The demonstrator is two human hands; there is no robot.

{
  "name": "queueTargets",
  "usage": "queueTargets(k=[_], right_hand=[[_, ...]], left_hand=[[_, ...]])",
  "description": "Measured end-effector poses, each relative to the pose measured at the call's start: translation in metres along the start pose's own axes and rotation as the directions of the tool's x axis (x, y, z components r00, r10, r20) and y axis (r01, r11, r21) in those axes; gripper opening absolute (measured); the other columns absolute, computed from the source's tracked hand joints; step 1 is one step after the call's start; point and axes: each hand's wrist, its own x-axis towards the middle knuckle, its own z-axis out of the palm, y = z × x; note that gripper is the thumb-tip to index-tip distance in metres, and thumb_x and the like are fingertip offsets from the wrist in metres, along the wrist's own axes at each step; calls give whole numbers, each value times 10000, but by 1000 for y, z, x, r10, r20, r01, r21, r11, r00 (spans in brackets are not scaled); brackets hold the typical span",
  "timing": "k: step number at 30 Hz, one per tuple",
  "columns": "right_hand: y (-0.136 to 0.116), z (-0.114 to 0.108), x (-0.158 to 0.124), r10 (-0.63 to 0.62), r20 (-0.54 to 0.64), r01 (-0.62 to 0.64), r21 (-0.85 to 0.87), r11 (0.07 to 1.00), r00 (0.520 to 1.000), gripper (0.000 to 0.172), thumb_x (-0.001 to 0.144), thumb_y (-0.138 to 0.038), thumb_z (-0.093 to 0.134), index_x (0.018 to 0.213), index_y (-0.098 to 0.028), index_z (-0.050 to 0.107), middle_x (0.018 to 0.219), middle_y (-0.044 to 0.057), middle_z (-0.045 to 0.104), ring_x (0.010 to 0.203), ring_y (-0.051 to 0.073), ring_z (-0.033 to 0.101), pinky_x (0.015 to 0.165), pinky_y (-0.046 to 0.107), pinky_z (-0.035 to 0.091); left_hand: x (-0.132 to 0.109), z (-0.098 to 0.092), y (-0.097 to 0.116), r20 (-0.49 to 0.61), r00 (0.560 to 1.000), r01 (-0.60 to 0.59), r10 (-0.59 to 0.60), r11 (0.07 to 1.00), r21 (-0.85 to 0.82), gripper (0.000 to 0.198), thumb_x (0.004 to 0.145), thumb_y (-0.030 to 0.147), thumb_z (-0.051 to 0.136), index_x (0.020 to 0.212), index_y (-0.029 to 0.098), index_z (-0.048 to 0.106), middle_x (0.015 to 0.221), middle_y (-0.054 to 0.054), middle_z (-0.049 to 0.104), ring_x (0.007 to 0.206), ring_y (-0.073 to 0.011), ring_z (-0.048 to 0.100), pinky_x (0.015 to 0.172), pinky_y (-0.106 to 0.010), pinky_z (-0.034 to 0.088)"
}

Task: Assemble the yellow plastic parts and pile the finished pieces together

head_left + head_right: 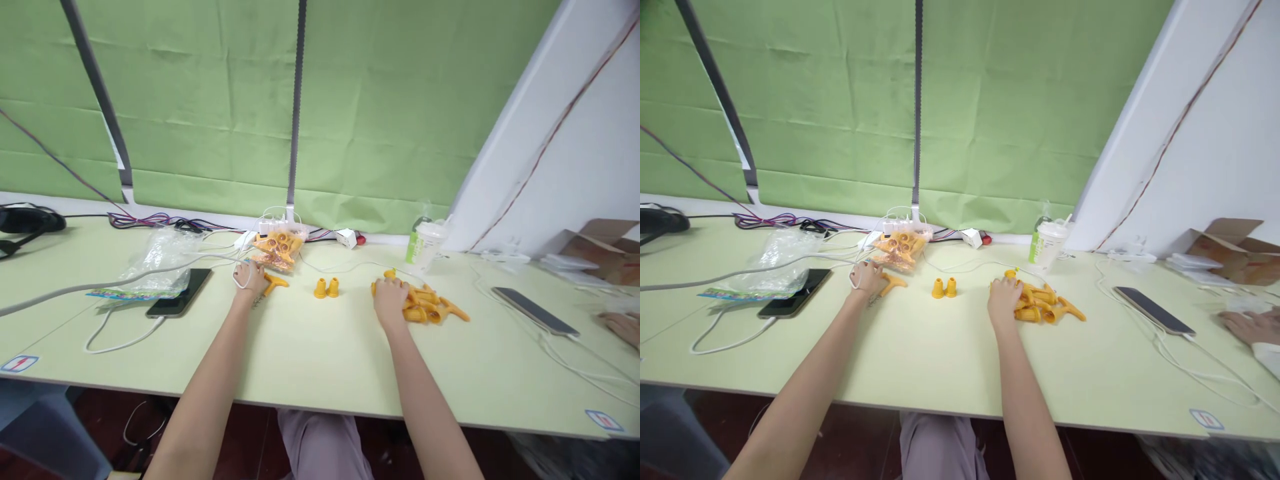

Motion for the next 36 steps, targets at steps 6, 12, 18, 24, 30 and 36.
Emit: queueTargets(k=[6,12,18,24,30,36], right_hand=[[-20,-26,7,169,-349,72,583,809,922,249,827,-302,533,1046,-187,567,1109,141,562,1019,272,516,862,431,421],[-66,-32,-4,127,-45,40,998,37,991,473,807,-508,535,1206,-285,412,1041,30,578,810,163,637,656,292,525],[-65,-23,-4,-98,193,-199,978,-55,976,418,708,-528,659,963,-231,512,943,33,639,777,173,663,661,271,505],[-59,-17,-3,-278,134,-107,988,111,951,384,669,-495,706,892,-219,559,861,30,660,749,169,635,688,293,500],[-71,-22,-11,-338,-42,156,936,317,940,265,687,-396,698,832,-227,557,933,46,683,860,202,621,834,384,479],[-65,-23,-9,-291,23,11,993,117,956,378,655,-490,717,809,-240,478,948,50,672,875,200,633,829,362,493]], left_hand=[[-9,-18,34,-55,932,-362,358,929,-84,333,876,282,475,1179,182,570,1282,-137,534,1219,-292,446,999,-425,338],[-46,-14,75,-310,558,-825,770,556,-105,501,853,350,574,1330,245,463,1309,-115,538,1199,-241,486,989,-375,350],[-48,-12,73,-448,597,-782,665,607,-142,274,887,355,511,1125,276,622,1179,-99,592,1096,-239,533,933,-374,377],[-49,-16,79,-278,822,-566,498,653,-503,401,960,387,280,860,188,613,841,-72,638,846,-198,588,813,-331,425],[-36,-17,73,109,950,-40,293,460,-887,417,857,525,432,1099,196,518,592,41,483,503,-136,523,527,-258,423],[-31,-42,61,19,756,-229,655,291,-929,393,814,434,541,1146,225,570,1054,-91,621,985,-196,604,829,-313,481]])
